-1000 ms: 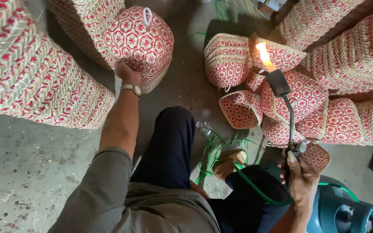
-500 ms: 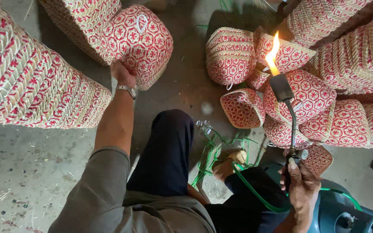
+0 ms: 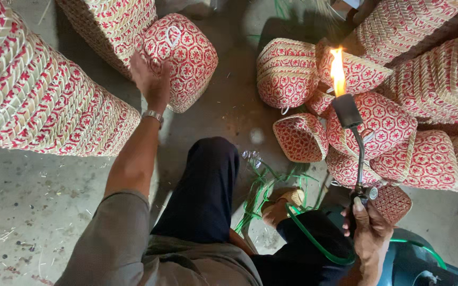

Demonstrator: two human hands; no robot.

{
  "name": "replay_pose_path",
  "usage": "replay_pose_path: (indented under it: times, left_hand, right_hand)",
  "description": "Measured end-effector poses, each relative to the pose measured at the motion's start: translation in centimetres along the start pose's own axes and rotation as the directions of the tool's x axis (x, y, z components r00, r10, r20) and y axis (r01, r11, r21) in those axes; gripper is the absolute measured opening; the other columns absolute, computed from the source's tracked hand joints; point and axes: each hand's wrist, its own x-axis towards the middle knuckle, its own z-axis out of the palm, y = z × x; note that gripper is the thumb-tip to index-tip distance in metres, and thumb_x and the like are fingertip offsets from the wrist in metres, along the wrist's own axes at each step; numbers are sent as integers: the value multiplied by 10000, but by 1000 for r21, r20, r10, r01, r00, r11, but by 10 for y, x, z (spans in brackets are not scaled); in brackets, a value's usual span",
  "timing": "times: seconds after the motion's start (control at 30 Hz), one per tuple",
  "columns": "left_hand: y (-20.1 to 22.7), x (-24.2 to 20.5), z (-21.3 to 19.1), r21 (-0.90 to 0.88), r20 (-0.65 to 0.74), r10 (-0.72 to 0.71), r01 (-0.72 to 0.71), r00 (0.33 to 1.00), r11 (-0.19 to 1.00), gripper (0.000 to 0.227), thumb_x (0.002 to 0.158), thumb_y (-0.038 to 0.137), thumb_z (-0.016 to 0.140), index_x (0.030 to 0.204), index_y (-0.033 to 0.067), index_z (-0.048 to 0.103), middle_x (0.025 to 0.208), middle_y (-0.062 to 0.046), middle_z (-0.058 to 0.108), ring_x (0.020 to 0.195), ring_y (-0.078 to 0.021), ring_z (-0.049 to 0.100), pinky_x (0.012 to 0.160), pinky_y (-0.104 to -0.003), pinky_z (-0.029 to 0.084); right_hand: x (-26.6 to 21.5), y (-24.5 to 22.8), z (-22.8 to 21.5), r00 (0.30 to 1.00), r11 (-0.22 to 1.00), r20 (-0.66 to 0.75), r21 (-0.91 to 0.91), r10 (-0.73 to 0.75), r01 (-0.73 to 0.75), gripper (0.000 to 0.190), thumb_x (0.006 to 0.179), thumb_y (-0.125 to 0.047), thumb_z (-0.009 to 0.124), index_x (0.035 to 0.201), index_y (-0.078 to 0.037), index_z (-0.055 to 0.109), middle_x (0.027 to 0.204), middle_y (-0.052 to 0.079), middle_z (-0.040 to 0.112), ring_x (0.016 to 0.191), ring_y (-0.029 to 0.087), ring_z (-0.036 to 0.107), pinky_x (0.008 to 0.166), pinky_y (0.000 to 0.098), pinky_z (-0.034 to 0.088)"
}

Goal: The person uses a handheld blowtorch to apply flame to the surface of woven baskets. They rotate each basket to treat different sides and then place it down before picking up another one.

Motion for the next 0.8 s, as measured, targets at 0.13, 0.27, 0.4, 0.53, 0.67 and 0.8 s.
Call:
replay_pose_path:
  times: [0.13,0.27,0.4,0.53,0.67,0.8]
  left_hand:
    - [18,22,-8,175,286,129,-185,949,967,1257,845,704,765,1716,84,102,1743,-276,71,1607,-474,32,1306,-615,110]
    - [7,32,15,245,399,204,-318,894,916,1224,808,551,895,1677,133,142,1760,-265,93,1615,-447,68,1303,-548,201]
    - [-16,41,29,160,456,133,-228,880,961,1324,778,464,917,1707,82,55,1769,-244,130,1621,-401,165,1226,-565,274]
    - [-15,47,18,264,468,161,-312,869,913,1296,835,451,929,1719,97,49,1756,-256,124,1600,-448,104,1228,-600,263]
    - [23,25,2,329,391,-64,-74,918,941,1172,891,296,818,1717,93,12,1768,-225,120,1593,-511,16,1229,-652,102]
    - [74,-32,-14,125,365,387,-456,847,881,1062,956,211,765,1687,21,17,1733,-279,103,1630,-475,82,1358,-587,150]
  right_hand:
    - [5,5,-2,1000,1000,25,10,-2,2,265,1059,-263,626,1083,-6,683,795,72,651,559,105,535,456,252,412]
    - [12,12,-3,1000,1000,-23,19,22,-21,298,1062,-293,635,1033,0,681,789,79,661,567,110,550,468,258,431]
    - [19,22,-8,997,999,-75,46,31,-28,315,1058,-323,633,984,-20,677,779,66,675,553,108,562,464,259,444]
    - [30,32,-4,988,978,-120,175,-92,112,261,1041,-299,623,969,-53,673,763,46,681,542,95,573,466,248,449]
    - [36,40,7,953,941,-246,242,-175,235,335,1085,-284,640,860,-37,658,653,39,610,495,96,529,458,252,402]
    - [36,44,17,925,866,-307,371,-225,334,296,1069,-265,662,860,-57,643,651,11,599,497,71,490,458,241,357]
